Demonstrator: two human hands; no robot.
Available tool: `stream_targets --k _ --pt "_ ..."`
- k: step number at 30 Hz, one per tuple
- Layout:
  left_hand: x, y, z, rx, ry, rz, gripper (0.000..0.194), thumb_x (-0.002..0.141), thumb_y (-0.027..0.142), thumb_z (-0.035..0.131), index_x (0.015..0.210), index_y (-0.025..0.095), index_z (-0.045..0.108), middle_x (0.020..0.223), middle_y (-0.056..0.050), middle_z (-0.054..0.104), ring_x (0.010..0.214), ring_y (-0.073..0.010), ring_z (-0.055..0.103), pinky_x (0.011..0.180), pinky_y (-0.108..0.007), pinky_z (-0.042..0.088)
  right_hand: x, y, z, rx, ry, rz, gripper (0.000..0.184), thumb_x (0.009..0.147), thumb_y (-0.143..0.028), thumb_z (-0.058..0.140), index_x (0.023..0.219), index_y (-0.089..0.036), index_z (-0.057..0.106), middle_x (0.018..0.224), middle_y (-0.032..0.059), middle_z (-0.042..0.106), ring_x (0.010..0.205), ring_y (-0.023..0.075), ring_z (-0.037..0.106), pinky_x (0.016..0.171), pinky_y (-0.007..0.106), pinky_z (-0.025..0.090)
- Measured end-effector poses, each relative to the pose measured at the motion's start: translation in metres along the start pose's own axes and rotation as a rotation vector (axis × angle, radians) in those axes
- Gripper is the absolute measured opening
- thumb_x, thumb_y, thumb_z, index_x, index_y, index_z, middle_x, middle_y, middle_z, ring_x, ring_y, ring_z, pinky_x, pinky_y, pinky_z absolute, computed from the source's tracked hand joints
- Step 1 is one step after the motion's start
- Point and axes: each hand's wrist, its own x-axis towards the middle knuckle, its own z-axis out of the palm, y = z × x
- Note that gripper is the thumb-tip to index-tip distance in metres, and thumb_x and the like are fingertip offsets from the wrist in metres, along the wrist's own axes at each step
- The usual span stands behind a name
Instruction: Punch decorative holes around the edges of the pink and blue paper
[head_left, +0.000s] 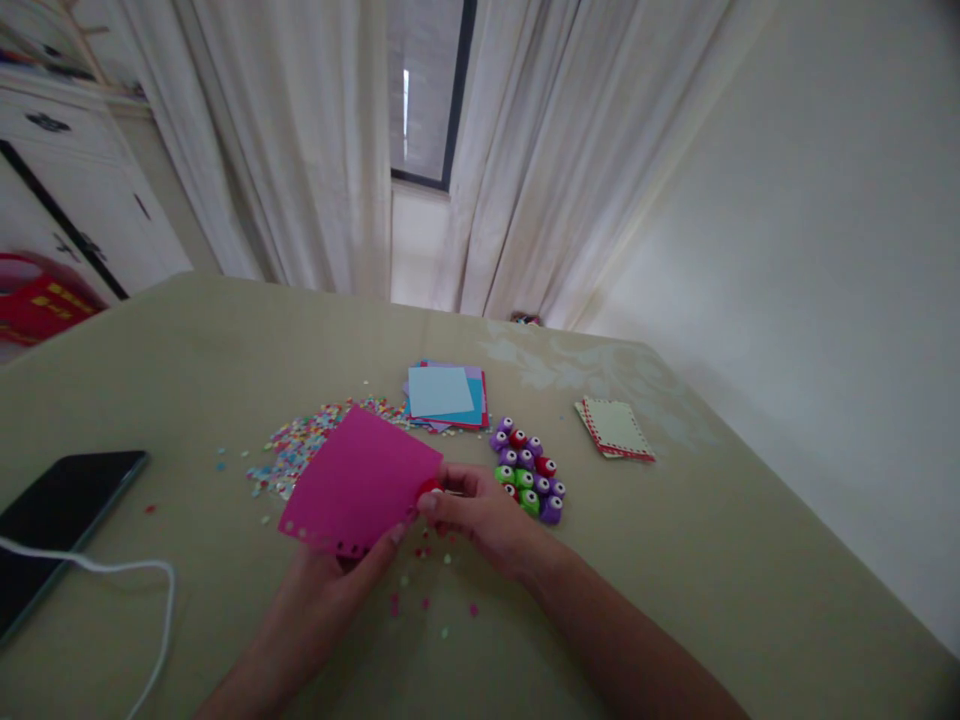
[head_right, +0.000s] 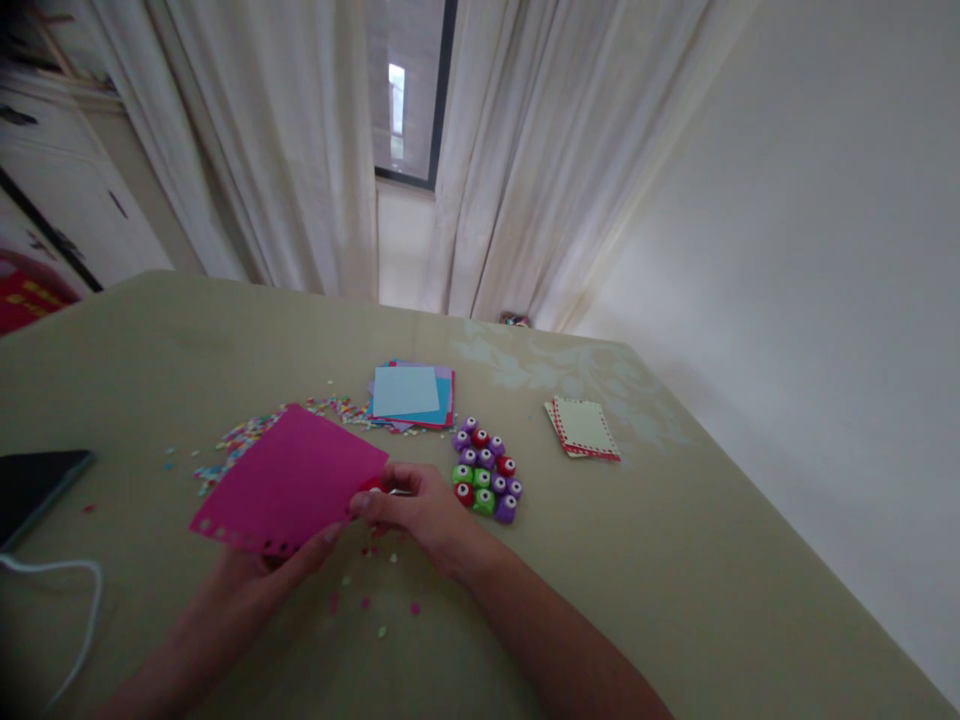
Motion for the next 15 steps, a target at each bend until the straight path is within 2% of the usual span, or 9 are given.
stream_targets --k 2,5,7,11,13,15 --pt "0.0001 0.0037 -0.0017 0.015 0.046 -0.024 0.035 0.079 0.057 0.073 0.081 0.022 0.077 0.073 -0.005 0.079 0.07 -0.0267 0.075 0.063 -0.034 0.061 0.0004 0.0014 -0.0002 0.015 0.001 0.003 0.047 0.061 -0.049 0.099 0.09 -0.017 0.081 0.084 0.0014 0.075 0.065 0.0103 0.058 0.062 0.022 0.045" --pt "-0.0004 0.0078 -0.0033 0.003 0.049 -0.047 0.038 0.08 0.058 0.068 0.067 0.022 0.073 0.065 -0.004 0.074 0.06 -0.0234 0.069 0.06 -0.033 0.058 -0.0003 0.0024 0.0 0.02 -0.017 0.011 0.046 0.062 -0.049 0.098 0.09 -0.017 0.08 0.084 0.0013 0.074 0.064 0.0098 0.057 0.062 0.022 0.045" --pt "-0.0008 0.0088 -0.0036 -0.031 0.019 -0.042 0.038 0.083 0.056 0.065 0.067 0.022 0.071 0.064 -0.003 0.072 0.06 -0.0222 0.068 0.062 -0.032 0.058 -0.0015 0.0021 0.0002 0.006 -0.045 0.01 0.045 0.066 -0.048 0.097 0.093 -0.017 0.08 0.085 0.0013 0.074 0.065 0.0097 0.058 0.064 0.022 0.045" --pt "-0.0014 0.0073 -0.0034 0.022 0.016 -0.023 0.039 0.087 0.055 0.064 0.07 0.021 0.071 0.055 0.002 0.06 0.053 -0.0182 0.058 0.053 -0.027 0.048 -0.0038 -0.0004 0.0007 -0.026 -0.111 -0.006 0.046 0.069 -0.049 0.095 0.097 -0.016 0.079 0.087 0.0017 0.073 0.067 0.0104 0.058 0.065 0.023 0.046" --pt "-0.0013 0.0056 -0.0035 0.05 0.02 -0.021 0.038 0.088 0.055 0.065 0.074 0.021 0.073 0.051 0.005 0.053 0.048 -0.0157 0.051 0.047 -0.025 0.04 -0.0044 -0.0015 0.0014 -0.021 -0.099 -0.009 0.047 0.067 -0.05 0.096 0.093 -0.015 0.079 0.084 0.0014 0.072 0.066 0.0107 0.057 0.064 0.024 0.046" --pt "-0.0006 0.0045 -0.004 0.064 0.013 0.003 0.036 0.089 0.053 0.066 0.076 0.021 0.074 0.05 0.006 0.052 0.047 -0.0153 0.05 0.047 -0.024 0.038 -0.0045 -0.0018 0.0021 -0.007 -0.08 -0.004 0.047 0.065 -0.051 0.097 0.09 -0.015 0.079 0.08 0.0009 0.07 0.066 0.011 0.056 0.064 0.025 0.047"
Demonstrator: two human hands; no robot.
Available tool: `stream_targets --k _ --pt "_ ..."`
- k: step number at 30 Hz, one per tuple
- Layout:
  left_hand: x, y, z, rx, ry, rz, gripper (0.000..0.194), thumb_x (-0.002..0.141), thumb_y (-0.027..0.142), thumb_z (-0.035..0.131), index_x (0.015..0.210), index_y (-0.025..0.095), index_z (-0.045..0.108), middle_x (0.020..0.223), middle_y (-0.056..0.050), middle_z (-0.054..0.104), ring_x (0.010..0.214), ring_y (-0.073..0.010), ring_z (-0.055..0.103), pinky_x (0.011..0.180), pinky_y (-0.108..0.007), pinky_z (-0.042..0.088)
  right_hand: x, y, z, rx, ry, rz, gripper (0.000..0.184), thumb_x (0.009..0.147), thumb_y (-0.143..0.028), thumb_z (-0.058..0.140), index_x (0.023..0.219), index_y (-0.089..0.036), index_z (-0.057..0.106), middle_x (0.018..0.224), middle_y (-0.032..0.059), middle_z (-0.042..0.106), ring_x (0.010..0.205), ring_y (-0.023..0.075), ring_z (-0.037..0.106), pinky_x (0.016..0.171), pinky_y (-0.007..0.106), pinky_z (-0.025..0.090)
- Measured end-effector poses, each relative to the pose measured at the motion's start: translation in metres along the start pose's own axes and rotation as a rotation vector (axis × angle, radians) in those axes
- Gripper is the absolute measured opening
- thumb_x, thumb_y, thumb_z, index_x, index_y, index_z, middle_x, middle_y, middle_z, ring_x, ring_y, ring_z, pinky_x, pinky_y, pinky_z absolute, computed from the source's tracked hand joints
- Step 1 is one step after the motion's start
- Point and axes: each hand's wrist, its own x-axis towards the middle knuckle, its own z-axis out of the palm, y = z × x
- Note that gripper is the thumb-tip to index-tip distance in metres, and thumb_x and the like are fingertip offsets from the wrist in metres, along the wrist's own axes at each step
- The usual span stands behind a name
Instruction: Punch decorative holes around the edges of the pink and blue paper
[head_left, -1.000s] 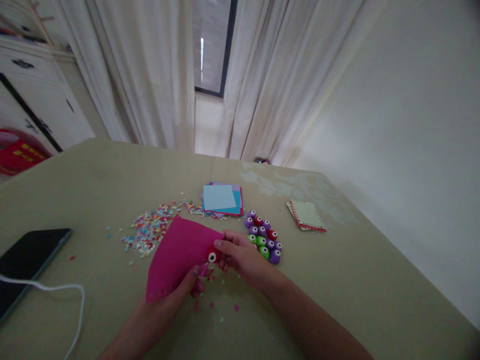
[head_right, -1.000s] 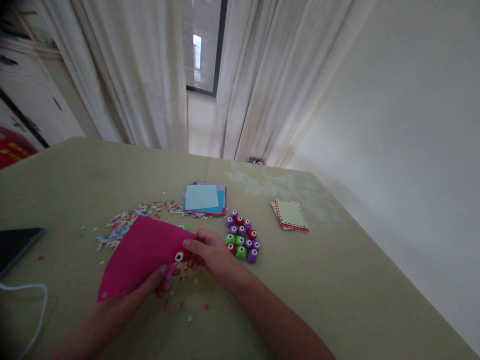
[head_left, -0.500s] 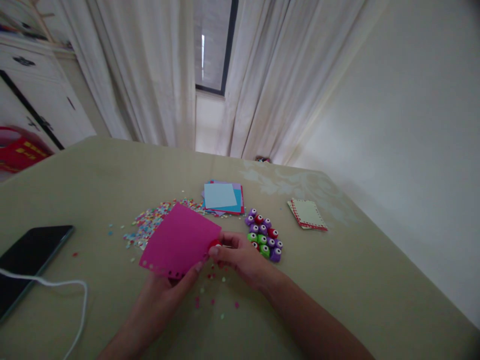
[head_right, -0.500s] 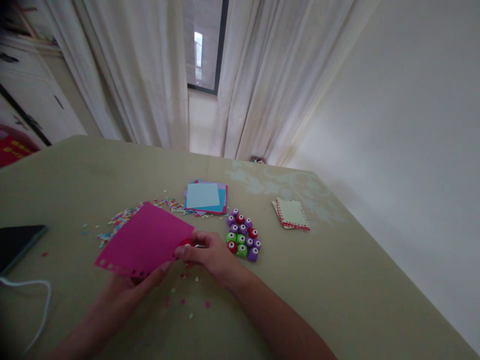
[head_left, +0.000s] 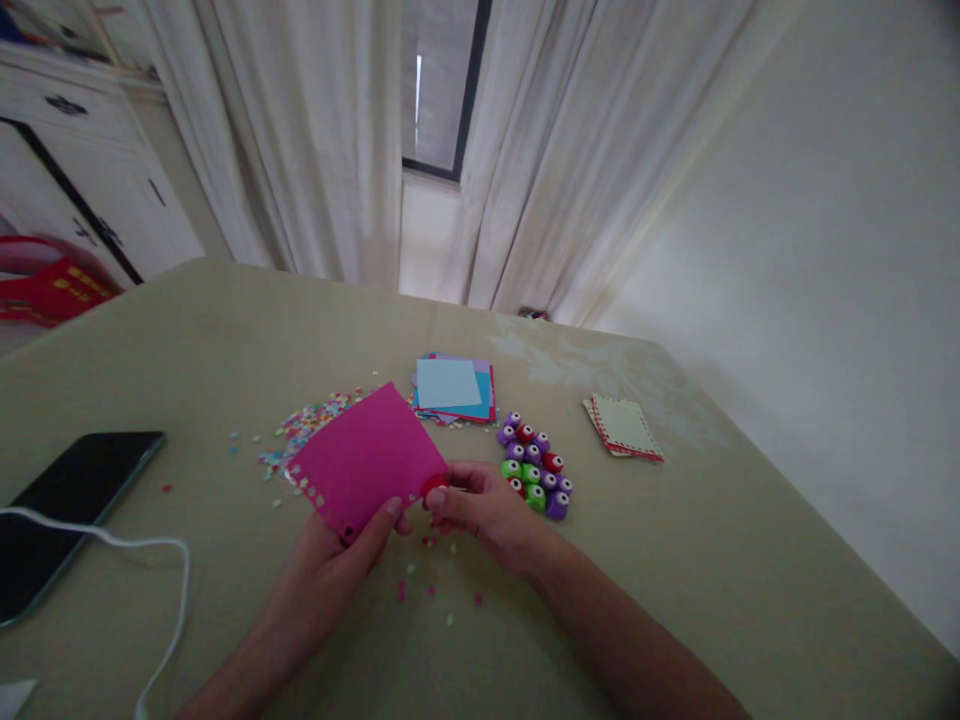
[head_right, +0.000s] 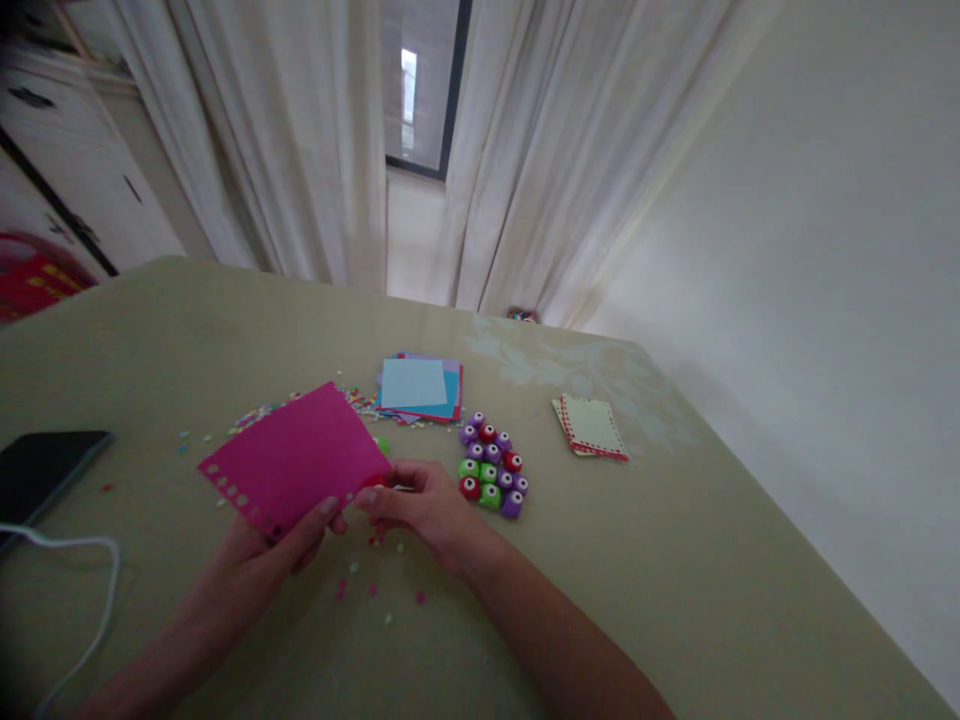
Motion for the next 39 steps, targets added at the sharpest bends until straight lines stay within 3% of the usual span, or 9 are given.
stream_targets --k 4,6,14,20,24,28,35,39 --pt "0.002 0.001 -0.001 0.021 -0.034 0.069 0.03 0.089 0.049 0.069 0.08 0.021 0.077 0.073 -0.002 0.077 0.07 -0.0233 0.072 0.063 -0.029 0.054 0.001 0.002 0.001 0.028 0.016 0.019 0.046 0.063 -0.05 0.098 0.088 -0.015 0.081 0.077 0.0012 0.07 0.065 0.0118 0.058 0.064 0.025 0.049" --pt "0.002 0.002 -0.001 0.023 -0.04 0.071 0.028 0.088 0.048 0.069 0.083 0.022 0.078 0.082 -0.004 0.082 0.076 -0.0256 0.075 0.068 -0.031 0.057 0.002 0.003 0.001 0.038 0.027 0.023 0.046 0.061 -0.049 0.098 0.087 -0.015 0.081 0.076 0.0013 0.07 0.064 0.0116 0.058 0.061 0.024 0.048" --pt "0.001 0.001 -0.001 0.036 -0.024 0.112 0.028 0.089 0.047 0.069 0.073 0.025 0.076 0.074 -0.003 0.079 0.069 -0.0241 0.074 0.064 -0.03 0.058 0.001 0.004 0.002 0.024 0.019 0.021 0.042 0.064 -0.047 0.097 0.086 -0.016 0.081 0.075 0.0007 0.072 0.062 0.0109 0.058 0.059 0.023 0.045" --pt "0.004 0.005 -0.002 0.014 -0.029 0.116 0.021 0.086 0.045 0.071 0.082 0.025 0.077 0.088 -0.005 0.083 0.08 -0.026 0.077 0.074 -0.034 0.061 0.001 0.006 0.003 0.004 0.005 0.012 0.04 0.066 -0.046 0.096 0.087 -0.016 0.081 0.076 0.0014 0.072 0.062 0.011 0.059 0.059 0.023 0.045" --pt "0.002 0.008 -0.001 -0.009 -0.003 0.098 0.022 0.083 0.047 0.073 0.082 0.026 0.078 0.083 -0.005 0.083 0.076 -0.027 0.077 0.072 -0.036 0.062 0.001 0.006 0.001 -0.036 -0.004 0.01 0.04 0.068 -0.048 0.094 0.087 -0.015 0.081 0.078 0.0026 0.073 0.063 0.0114 0.058 0.058 0.023 0.043" --pt "0.002 0.006 0.0 -0.018 -0.005 0.091 0.023 0.083 0.047 0.073 0.087 0.025 0.078 0.086 -0.005 0.083 0.079 -0.0268 0.077 0.073 -0.035 0.062 0.001 0.006 0.0 -0.065 -0.006 0.006 0.04 0.07 -0.05 0.092 0.087 -0.015 0.081 0.074 0.0014 0.071 0.06 0.0105 0.054 0.055 0.022 0.04" --pt "0.003 0.008 -0.001 -0.029 -0.051 0.058 0.023 0.084 0.046 0.072 0.077 0.025 0.076 0.068 -0.002 0.076 0.071 -0.025 0.074 0.066 -0.032 0.059 0.001 0.008 -0.002 -0.087 -0.005 -0.021 0.037 0.071 -0.049 0.092 0.085 -0.016 0.082 0.07 -0.0001 0.066 0.056 0.0099 0.047 0.053 0.024 0.035" --pt "0.002 0.006 0.0 -0.026 -0.053 0.047 0.021 0.084 0.045 0.073 0.079 0.025 0.075 0.075 -0.003 0.079 0.071 -0.0248 0.074 0.066 -0.032 0.059 0.0 0.01 0.0 -0.08 0.036 -0.02 0.034 0.07 -0.046 0.092 0.081 -0.016 0.082 0.063 -0.0016 0.062 0.054 0.0088 0.04 0.052 0.024 0.026"
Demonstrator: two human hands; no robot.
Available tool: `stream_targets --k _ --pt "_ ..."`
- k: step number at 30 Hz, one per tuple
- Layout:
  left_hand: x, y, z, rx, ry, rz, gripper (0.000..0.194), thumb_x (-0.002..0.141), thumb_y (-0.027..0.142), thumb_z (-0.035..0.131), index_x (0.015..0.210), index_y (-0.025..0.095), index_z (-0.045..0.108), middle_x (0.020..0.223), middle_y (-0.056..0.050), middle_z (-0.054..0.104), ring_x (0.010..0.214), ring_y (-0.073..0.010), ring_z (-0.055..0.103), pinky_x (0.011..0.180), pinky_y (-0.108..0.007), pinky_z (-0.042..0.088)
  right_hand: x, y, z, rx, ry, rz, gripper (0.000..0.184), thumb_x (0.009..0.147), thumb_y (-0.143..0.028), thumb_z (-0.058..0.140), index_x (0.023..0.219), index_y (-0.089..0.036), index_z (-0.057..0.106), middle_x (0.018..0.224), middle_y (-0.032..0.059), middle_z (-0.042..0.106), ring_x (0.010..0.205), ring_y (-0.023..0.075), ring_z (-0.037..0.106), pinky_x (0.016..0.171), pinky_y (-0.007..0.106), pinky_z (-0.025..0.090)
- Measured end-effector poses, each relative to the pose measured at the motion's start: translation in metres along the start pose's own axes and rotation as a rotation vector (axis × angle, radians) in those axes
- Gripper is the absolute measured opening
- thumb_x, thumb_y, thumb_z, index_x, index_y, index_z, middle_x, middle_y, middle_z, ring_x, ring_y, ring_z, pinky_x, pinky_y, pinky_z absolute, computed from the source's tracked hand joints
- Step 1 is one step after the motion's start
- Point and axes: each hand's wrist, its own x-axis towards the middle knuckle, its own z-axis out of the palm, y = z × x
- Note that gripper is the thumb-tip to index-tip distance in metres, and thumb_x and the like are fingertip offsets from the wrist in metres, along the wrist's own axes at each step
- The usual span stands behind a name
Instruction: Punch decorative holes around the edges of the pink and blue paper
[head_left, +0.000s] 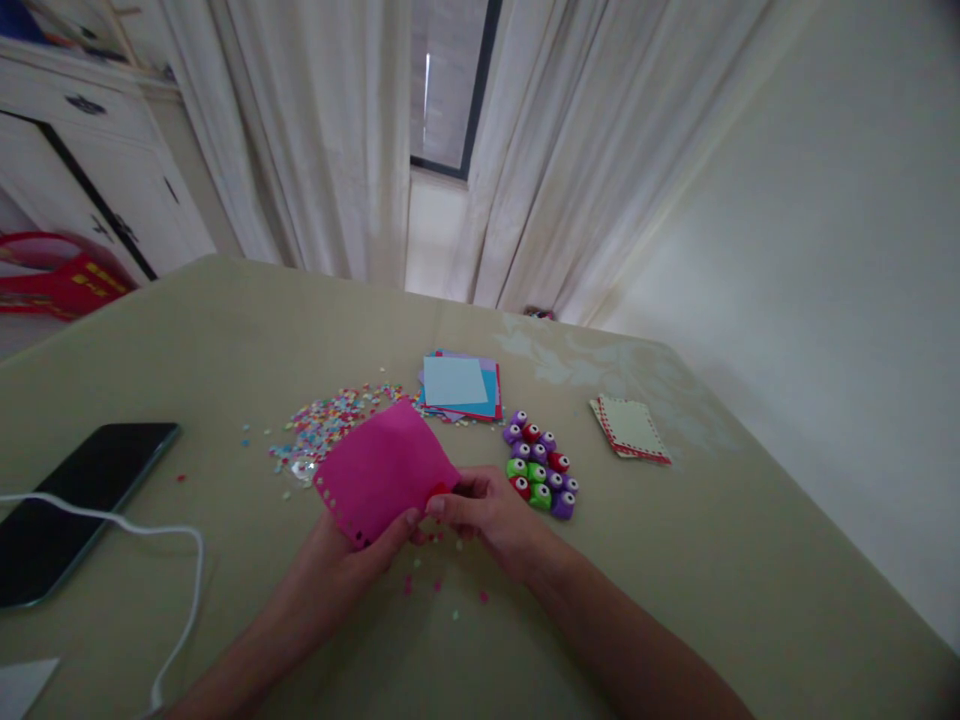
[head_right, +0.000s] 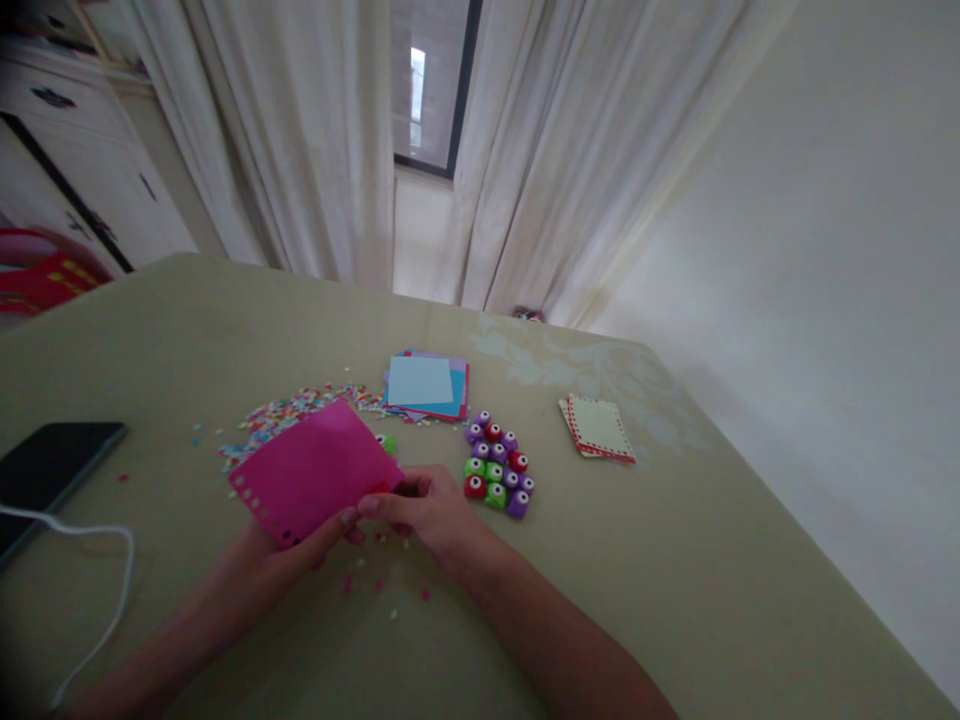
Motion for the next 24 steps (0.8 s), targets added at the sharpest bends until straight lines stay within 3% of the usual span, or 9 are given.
stream_targets --k 4,7,12,15,20,24 --pt "-0.002 -0.006 0.0 0.029 0.017 0.004 0.023 0.084 0.047 0.073 0.078 0.026 0.076 0.083 -0.004 0.08 0.078 -0.0252 0.074 0.069 -0.031 0.058 0.0 -0.002 0.001 0.006 0.001 0.006 0.036 0.07 -0.047 0.092 0.084 -0.015 0.082 0.066 -0.0014 0.063 0.055 0.0084 0.039 0.052 0.024 0.024" --pt "-0.002 -0.007 -0.002 0.032 0.052 -0.011 0.026 0.084 0.05 0.073 0.082 0.024 0.078 0.071 -0.002 0.074 0.062 -0.0213 0.067 0.056 -0.028 0.051 -0.001 -0.01 -0.003 -0.036 -0.043 0.016 0.041 0.07 -0.052 0.092 0.082 -0.014 0.08 0.066 -0.0018 0.062 0.054 0.0081 0.04 0.051 0.024 0.026" --pt "0.0 -0.005 -0.006 0.016 -0.017 -0.082 0.041 0.084 0.057 0.069 0.074 0.019 0.08 0.049 0.004 0.05 0.044 -0.0143 0.046 0.044 -0.024 0.033 -0.001 -0.022 -0.019 -0.126 -0.061 -0.074 0.054 0.063 -0.047 0.099 0.101 -0.017 0.073 0.086 -0.0001 0.07 0.071 0.0127 0.058 0.067 0.025 0.045" --pt "0.001 -0.006 -0.005 0.006 0.015 -0.1 0.043 0.082 0.059 0.071 0.072 0.018 0.079 0.049 0.004 0.051 0.045 -0.0142 0.047 0.046 -0.023 0.034 -0.002 -0.024 -0.022 -0.221 -0.067 -0.07 0.057 0.062 -0.045 0.1 0.102 -0.017 0.07 0.086 -0.0002 0.069 0.074 0.0139 0.06 0.068 0.025 0.046" --pt "-0.001 -0.003 -0.005 0.019 0.097 -0.104 0.044 0.079 0.062 0.071 0.073 0.019 0.079 0.05 0.003 0.055 0.048 -0.0162 0.053 0.048 -0.024 0.038 -0.006 -0.024 -0.018 -0.229 -0.182 -0.026 0.053 0.068 -0.041 0.097 0.108 -0.018 0.072 0.094 0.002 0.073 0.082 0.0164 0.065 0.076 0.027 0.05" --pt "0.0 0.002 -0.008 0.018 0.149 -0.091 0.045 0.08 0.063 0.069 0.064 0.021 0.073 0.052 0.002 0.057 0.05 -0.0163 0.054 0.049 -0.025 0.04 -0.002 -0.023 -0.023 -0.437 -0.005 -0.092 0.042 0.075 -0.037 0.092 0.105 -0.018 0.069 0.086 0.0014 0.071 0.075 0.0156 0.064 0.068 0.027 0.05"
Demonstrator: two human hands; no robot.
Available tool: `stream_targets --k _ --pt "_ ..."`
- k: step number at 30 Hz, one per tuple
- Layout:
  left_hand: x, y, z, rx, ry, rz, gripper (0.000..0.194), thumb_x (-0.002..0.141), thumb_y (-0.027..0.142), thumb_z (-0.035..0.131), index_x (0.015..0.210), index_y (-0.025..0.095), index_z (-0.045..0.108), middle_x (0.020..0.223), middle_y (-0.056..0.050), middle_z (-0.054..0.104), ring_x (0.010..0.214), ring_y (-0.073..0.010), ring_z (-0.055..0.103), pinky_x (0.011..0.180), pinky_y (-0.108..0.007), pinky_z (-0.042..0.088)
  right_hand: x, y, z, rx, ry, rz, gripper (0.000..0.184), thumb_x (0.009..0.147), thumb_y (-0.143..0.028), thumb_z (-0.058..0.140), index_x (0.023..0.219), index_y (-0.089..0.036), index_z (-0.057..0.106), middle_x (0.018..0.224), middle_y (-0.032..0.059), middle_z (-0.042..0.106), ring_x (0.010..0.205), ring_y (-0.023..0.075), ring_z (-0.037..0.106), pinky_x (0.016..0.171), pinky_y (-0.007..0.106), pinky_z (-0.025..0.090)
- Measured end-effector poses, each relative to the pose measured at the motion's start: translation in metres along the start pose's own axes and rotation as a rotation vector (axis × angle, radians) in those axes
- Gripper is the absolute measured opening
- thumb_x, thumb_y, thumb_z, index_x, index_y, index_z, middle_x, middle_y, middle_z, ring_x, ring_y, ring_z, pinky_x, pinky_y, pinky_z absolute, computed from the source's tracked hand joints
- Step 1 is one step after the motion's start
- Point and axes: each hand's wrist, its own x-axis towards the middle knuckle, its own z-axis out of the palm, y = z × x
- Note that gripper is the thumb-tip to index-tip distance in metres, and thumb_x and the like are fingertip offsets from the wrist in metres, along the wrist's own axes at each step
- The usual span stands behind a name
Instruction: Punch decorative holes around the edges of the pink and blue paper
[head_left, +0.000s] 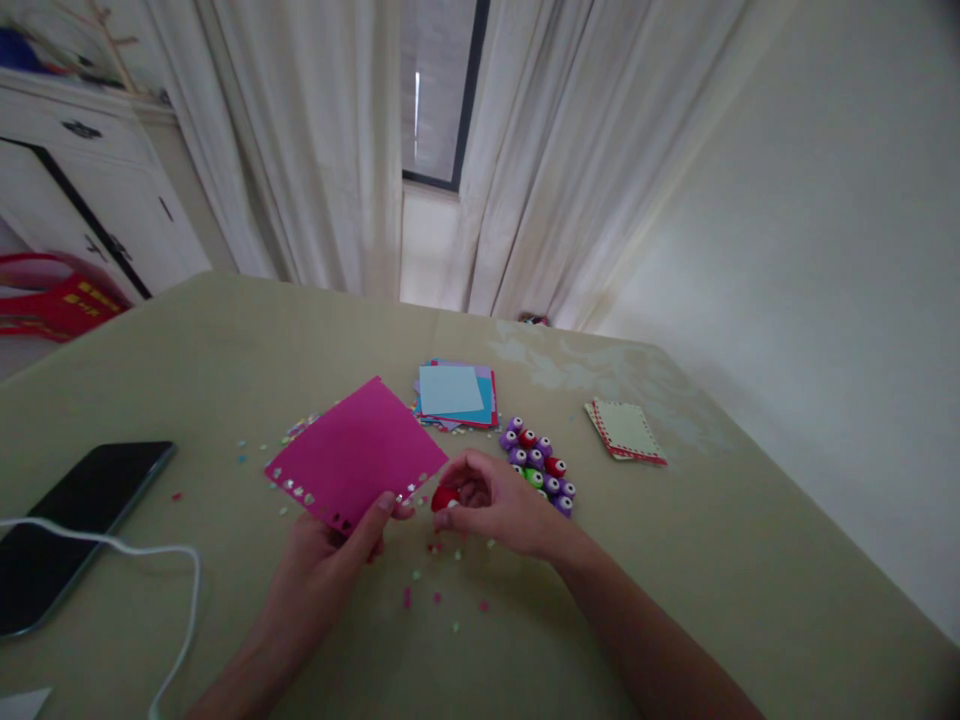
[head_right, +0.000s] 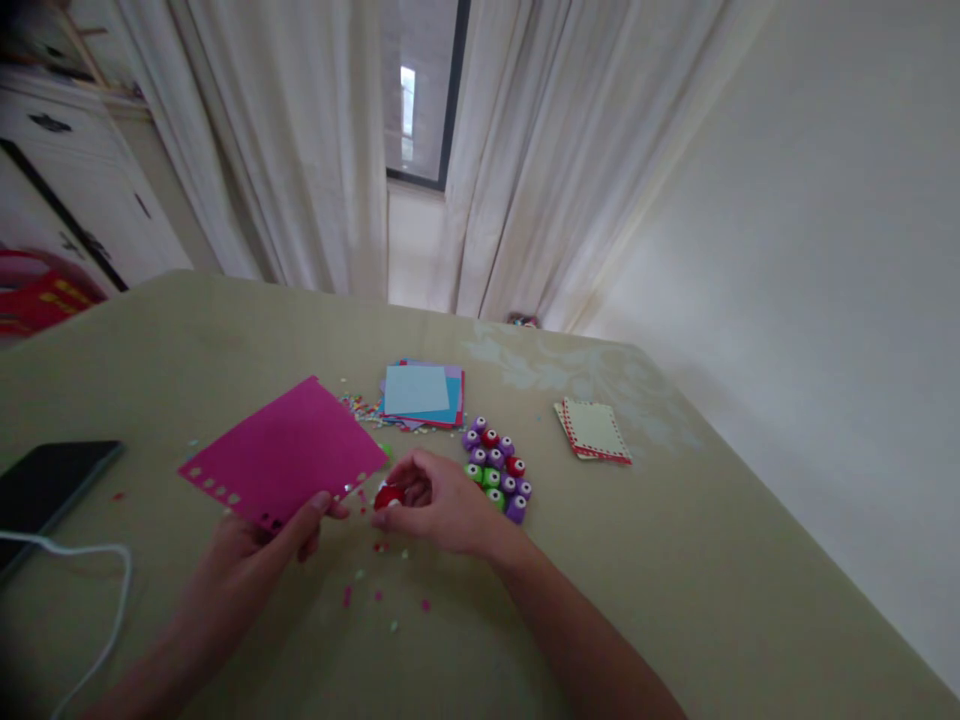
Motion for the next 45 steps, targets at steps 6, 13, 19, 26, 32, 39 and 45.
stream_targets --k 6,13,19,26,32,39,45 --pt "0.004 -0.002 -0.007 0.027 0.13 0.006 0.044 0.084 0.065 0.067 0.075 0.022 0.074 0.057 0.003 0.06 0.055 -0.0174 0.056 0.052 -0.025 0.042 0.02 0.015 0.003 -0.567 0.279 -0.218 0.011 0.093 -0.023 0.076 0.102 -0.016 0.075 0.105 0.0088 0.072 0.093 0.0211 0.067 0.085 0.035 0.054" --pt "0.006 -0.006 -0.012 0.058 0.116 0.001 0.052 0.085 0.067 0.066 0.056 0.025 0.058 0.059 0.002 0.062 0.061 -0.0192 0.061 0.057 -0.026 0.046 0.018 0.008 -0.004 -0.746 0.311 -0.232 0.036 0.096 -0.019 0.073 0.132 -0.016 0.067 0.13 0.0138 0.069 0.119 0.0262 0.065 0.105 0.04 0.05" --pt "0.005 -0.025 -0.002 0.043 0.065 -0.004 0.047 0.078 0.069 0.072 0.063 0.024 0.073 0.069 -0.004 0.078 0.068 -0.0245 0.072 0.063 -0.029 0.054 -0.007 -0.025 -0.069 -1.009 0.395 -0.073 0.009 0.097 -0.023 0.071 0.104 -0.019 0.076 0.103 0.0089 0.074 0.093 0.0239 0.069 0.084 0.035 0.05" --pt "0.008 -0.017 0.01 -0.036 -0.018 -0.091 0.053 0.062 0.077 0.075 0.057 0.024 0.074 0.056 -0.004 0.074 0.055 -0.0226 0.069 0.055 -0.029 0.057 -0.018 -0.022 -0.08 -1.138 0.187 0.055 0.014 0.094 -0.035 0.076 0.097 -0.021 0.076 0.096 0.0064 0.076 0.084 0.0217 0.069 0.072 0.029 0.044" --pt "0.007 -0.021 0.008 -0.095 0.0 -0.118 0.045 0.063 0.069 0.081 0.064 0.024 0.079 0.062 -0.005 0.079 0.06 -0.0253 0.075 0.06 -0.031 0.062 -0.011 -0.018 -0.062 -1.226 0.121 0.134 0.014 0.094 -0.031 0.074 0.095 -0.018 0.079 0.102 0.0117 0.077 0.094 0.027 0.072 0.076 0.031 0.048" --pt "0.0 -0.027 0.008 -0.106 0.002 -0.074 0.046 0.071 0.068 0.079 0.069 0.022 0.08 0.066 -0.005 0.081 0.063 -0.0246 0.076 0.063 -0.03 0.063 -0.007 -0.013 -0.048 -1.22 0.096 0.119 0.013 0.09 -0.018 0.075 0.103 -0.017 0.079 0.121 0.0157 0.071 0.106 0.0297 0.07 0.089 0.036 0.053" --pt "-0.004 -0.011 0.008 -0.146 0.022 -0.041 0.049 0.069 0.07 0.082 0.071 0.021 0.079 0.064 -0.004 0.079 0.061 -0.023 0.075 0.06 -0.029 0.062 -0.008 -0.014 -0.047 -1.152 0.169 0.026 0.013 0.094 -0.027 0.077 0.1 -0.017 0.073 0.119 0.0175 0.07 0.106 0.0328 0.069 0.088 0.042 0.054"
